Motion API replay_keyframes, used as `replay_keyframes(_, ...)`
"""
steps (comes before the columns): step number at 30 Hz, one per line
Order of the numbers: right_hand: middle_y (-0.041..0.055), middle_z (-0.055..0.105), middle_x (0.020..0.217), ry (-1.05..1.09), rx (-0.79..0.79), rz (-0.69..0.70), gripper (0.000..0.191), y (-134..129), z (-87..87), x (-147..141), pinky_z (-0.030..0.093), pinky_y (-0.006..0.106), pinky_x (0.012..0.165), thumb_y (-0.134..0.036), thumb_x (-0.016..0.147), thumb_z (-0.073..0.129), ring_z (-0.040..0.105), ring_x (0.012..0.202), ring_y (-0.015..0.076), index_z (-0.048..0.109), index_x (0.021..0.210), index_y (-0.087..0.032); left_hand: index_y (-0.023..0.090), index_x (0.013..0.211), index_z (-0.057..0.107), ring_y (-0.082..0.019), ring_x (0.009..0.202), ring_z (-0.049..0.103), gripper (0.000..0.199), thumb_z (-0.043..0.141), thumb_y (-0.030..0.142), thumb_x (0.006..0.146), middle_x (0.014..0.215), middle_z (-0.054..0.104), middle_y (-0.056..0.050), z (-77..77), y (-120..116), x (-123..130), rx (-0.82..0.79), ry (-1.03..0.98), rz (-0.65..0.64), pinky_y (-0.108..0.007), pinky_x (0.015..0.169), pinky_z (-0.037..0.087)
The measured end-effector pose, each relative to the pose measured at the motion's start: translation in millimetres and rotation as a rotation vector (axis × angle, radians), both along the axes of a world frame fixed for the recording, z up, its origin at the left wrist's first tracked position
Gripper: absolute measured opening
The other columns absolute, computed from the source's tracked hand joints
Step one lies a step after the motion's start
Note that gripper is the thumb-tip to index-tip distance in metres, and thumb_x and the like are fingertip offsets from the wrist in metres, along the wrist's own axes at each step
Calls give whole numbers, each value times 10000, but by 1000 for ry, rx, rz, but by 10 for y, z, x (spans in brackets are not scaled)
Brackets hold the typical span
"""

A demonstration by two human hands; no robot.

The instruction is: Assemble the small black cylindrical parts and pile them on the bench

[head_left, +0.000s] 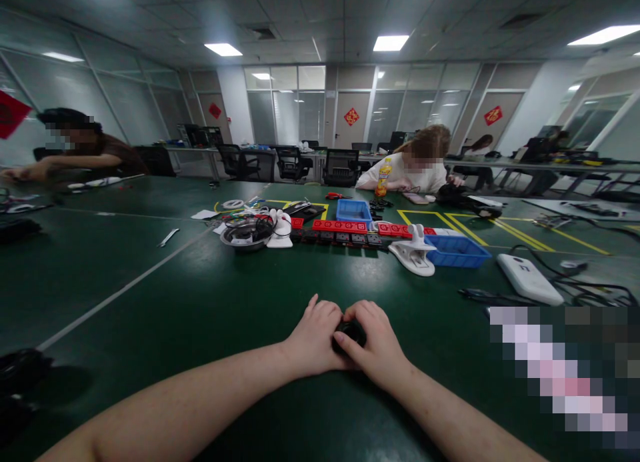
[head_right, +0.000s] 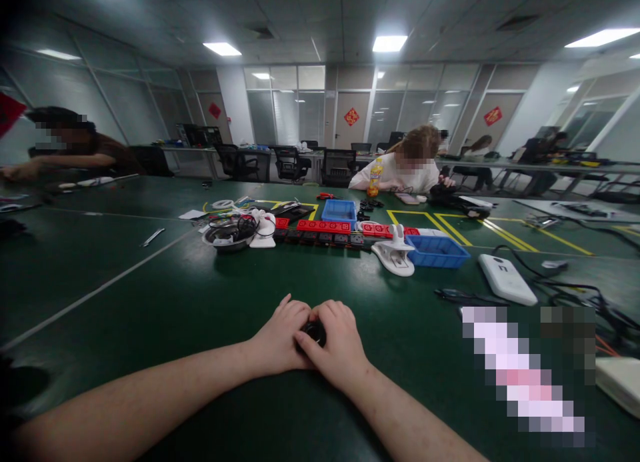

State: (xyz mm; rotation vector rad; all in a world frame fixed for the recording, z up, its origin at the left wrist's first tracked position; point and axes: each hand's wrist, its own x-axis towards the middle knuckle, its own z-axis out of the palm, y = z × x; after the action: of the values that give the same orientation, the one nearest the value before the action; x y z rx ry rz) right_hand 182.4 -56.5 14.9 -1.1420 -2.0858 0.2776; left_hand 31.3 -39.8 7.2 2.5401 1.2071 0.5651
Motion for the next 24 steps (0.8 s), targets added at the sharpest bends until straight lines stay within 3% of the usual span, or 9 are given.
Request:
replay_keyframes(6, 39, 563, 766, 18, -14, 55, 94, 4, 23, 9, 396, 366, 713, -275, 753, 546, 497, 762, 205, 542, 787, -187, 176, 865, 543, -237, 924, 511, 512, 736, 491, 511, 901, 548, -34, -16, 63, -26, -50, -60, -11, -499, 1020, 234)
replay_keyframes(10, 39, 594, 785, 71, -12, 146, 113, -11, 60, 17, 396, 376, 744, -204, 737, 496, 510, 787, 203, 565, 826, -190, 182, 896, 575, -225, 918, 521, 442, 741, 390, 543, 940, 575, -35, -14, 159, -68, -103, -130, -180, -357, 875, 401)
replay_keyframes(16, 12, 644, 779, 125, -13, 271, 241, -45, 113, 31, 393, 397, 792, -113, 671, 438, 524, 822, 207, 610, 801, -219, 205, 896, 603, -219, 965, 524, 360, 736, 296, 574, 994, 583, -12, 38, 207, -105, -136, -132, -315, -354, 930, 347)
replay_keyframes(24, 20, 658, 851, 129, 21, 310, 222, -53, 106, 22, 404, 399, 816, -126, 729, 463, 547, 843, 203, 613, 860, -224, 205, 958, 582, -224, 992, 502, 424, 730, 267, 566, 1019, 556, -19, 11, 209, -121, -134, -110, -300, -358, 933, 355)
